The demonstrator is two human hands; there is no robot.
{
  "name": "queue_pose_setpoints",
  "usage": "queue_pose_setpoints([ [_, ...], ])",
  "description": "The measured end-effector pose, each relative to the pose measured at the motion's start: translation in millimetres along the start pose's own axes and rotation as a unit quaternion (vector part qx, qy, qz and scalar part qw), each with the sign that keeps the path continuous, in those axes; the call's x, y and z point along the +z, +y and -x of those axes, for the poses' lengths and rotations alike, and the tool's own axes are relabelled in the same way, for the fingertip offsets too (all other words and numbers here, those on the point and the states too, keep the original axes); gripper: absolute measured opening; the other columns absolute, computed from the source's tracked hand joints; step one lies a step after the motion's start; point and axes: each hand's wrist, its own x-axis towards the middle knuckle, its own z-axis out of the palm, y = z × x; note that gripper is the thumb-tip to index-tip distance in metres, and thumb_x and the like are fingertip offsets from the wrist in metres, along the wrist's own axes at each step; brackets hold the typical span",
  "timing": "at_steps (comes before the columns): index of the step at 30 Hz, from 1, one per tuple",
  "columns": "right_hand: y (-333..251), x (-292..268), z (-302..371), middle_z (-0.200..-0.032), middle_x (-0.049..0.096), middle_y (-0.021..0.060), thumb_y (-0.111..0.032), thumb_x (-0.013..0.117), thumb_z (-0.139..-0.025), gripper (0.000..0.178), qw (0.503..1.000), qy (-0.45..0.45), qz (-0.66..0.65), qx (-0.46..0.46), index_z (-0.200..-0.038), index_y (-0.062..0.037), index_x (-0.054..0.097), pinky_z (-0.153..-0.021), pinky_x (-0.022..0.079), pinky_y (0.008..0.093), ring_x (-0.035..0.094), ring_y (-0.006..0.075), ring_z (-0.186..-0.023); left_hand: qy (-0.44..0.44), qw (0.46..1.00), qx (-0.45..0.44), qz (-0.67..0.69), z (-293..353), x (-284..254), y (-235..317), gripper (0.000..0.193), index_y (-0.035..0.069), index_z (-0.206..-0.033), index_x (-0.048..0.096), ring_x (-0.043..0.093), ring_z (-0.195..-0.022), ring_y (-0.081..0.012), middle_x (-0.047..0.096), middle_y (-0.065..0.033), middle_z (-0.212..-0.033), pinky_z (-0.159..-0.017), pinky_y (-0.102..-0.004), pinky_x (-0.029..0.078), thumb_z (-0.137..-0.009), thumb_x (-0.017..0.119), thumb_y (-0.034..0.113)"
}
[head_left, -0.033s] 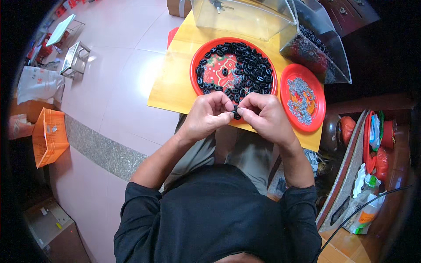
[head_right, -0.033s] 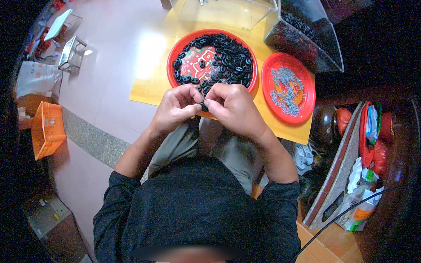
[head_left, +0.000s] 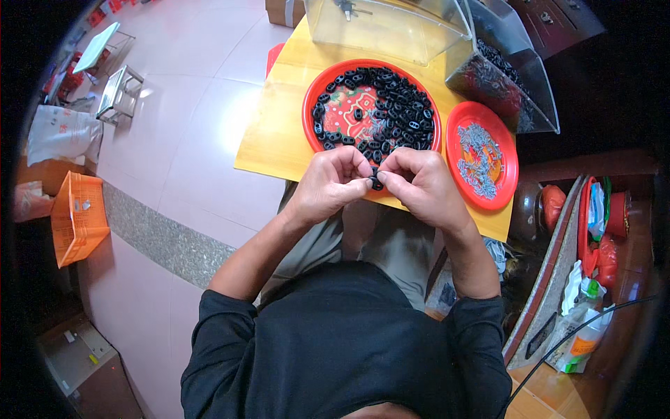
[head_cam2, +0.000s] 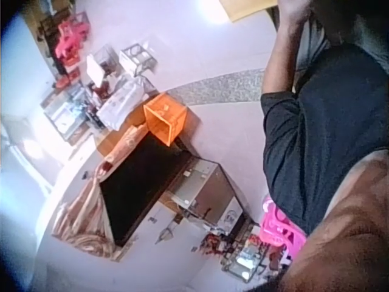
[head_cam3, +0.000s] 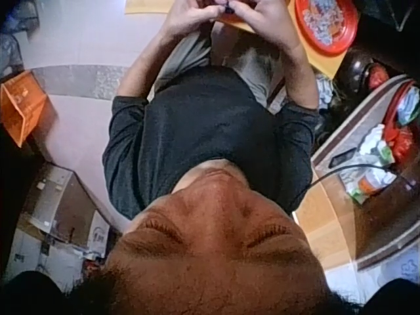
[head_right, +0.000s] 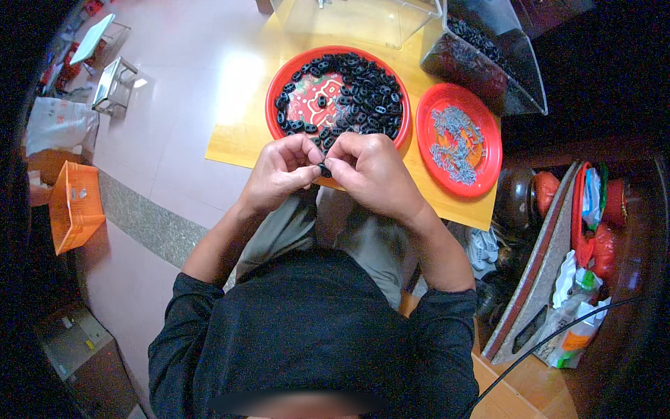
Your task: The person assembles small black plastic components by hand, pressing two parts together until they connect.
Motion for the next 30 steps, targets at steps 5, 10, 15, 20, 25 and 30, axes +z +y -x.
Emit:
queue_pose_setpoints([
  [5,7,2,-1,-0.063,0.057,0.0013,-0.006,0.060,-0.080,0.008,1.000,0.000,0.008,0.001,-0.076,0.0018,0.061,-0.047,0.038,0.0220,0.049,0.0042,-0.056,0.029,0.998,-0.028,0.049,0,3,-6,0.010,0.003,-0.082,0.055,0.050,-0.060,-0.0055,0.054,0.0007,-0.074,-0.053,-0.0186,0.041,-0.075,0.062,0.001],
  [10,0,-1,-6,-0.061,0.060,0.0132,-0.007,0.060,-0.075,0.012,0.998,-0.007,-0.023,0.050,-0.070,0.0044,0.060,-0.053,0.046,0.0311,0.058,0.0159,-0.056,0.039,0.997,-0.035,0.053,-2,4,-6,0.009,0.003,-0.080,0.055,0.050,-0.057,-0.0059,0.054,0.0007,-0.071,-0.052,-0.0189,0.040,-0.075,0.062,0.000],
  [15,5,-5,-14,-0.058,0.059,0.0108,-0.008,0.061,-0.073,0.013,0.998,-0.045,-0.010,0.053,-0.067,0.0032,0.060,-0.051,0.044,0.0301,0.056,0.0140,-0.054,0.037,0.997,-0.034,0.065,-5,3,-11,0.009,0.003,-0.079,0.054,0.049,-0.057,-0.0060,0.054,0.0003,-0.070,-0.051,-0.0193,0.040,-0.074,0.061,-0.001],
  [20,11,-4,-19,-0.058,0.059,0.0103,-0.008,0.061,-0.073,0.013,0.997,-0.047,-0.008,0.061,-0.067,0.0027,0.060,-0.050,0.043,0.0302,0.055,0.0130,-0.054,0.037,0.996,-0.032,0.074,-8,0,-8,0.009,0.004,-0.079,0.055,0.051,-0.057,-0.0053,0.055,0.0006,-0.069,-0.051,-0.0186,0.042,-0.075,0.062,0.000],
  [25,7,0,-22,-0.058,0.058,0.0091,-0.009,0.061,-0.075,0.014,0.998,-0.021,-0.013,0.060,-0.067,0.0020,0.060,-0.050,0.042,0.0291,0.054,0.0116,-0.054,0.065,0.993,-0.008,0.094,-7,-3,-13,0.008,0.005,-0.084,0.058,0.057,-0.063,-0.0061,0.060,-0.0003,-0.075,-0.058,-0.0200,0.048,-0.078,0.063,0.002],
  [30,16,-1,-17,-0.055,0.055,0.0032,-0.007,0.061,-0.077,0.016,0.997,0.002,-0.036,0.069,-0.064,0.0004,0.057,-0.047,0.040,0.0250,0.051,0.0079,-0.051,0.060,0.997,0.005,0.052,-9,0,-25,0.011,0.004,-0.091,0.061,0.057,-0.066,-0.0055,0.062,0.0003,-0.078,-0.059,-0.0205,0.049,-0.082,0.064,0.007],
])
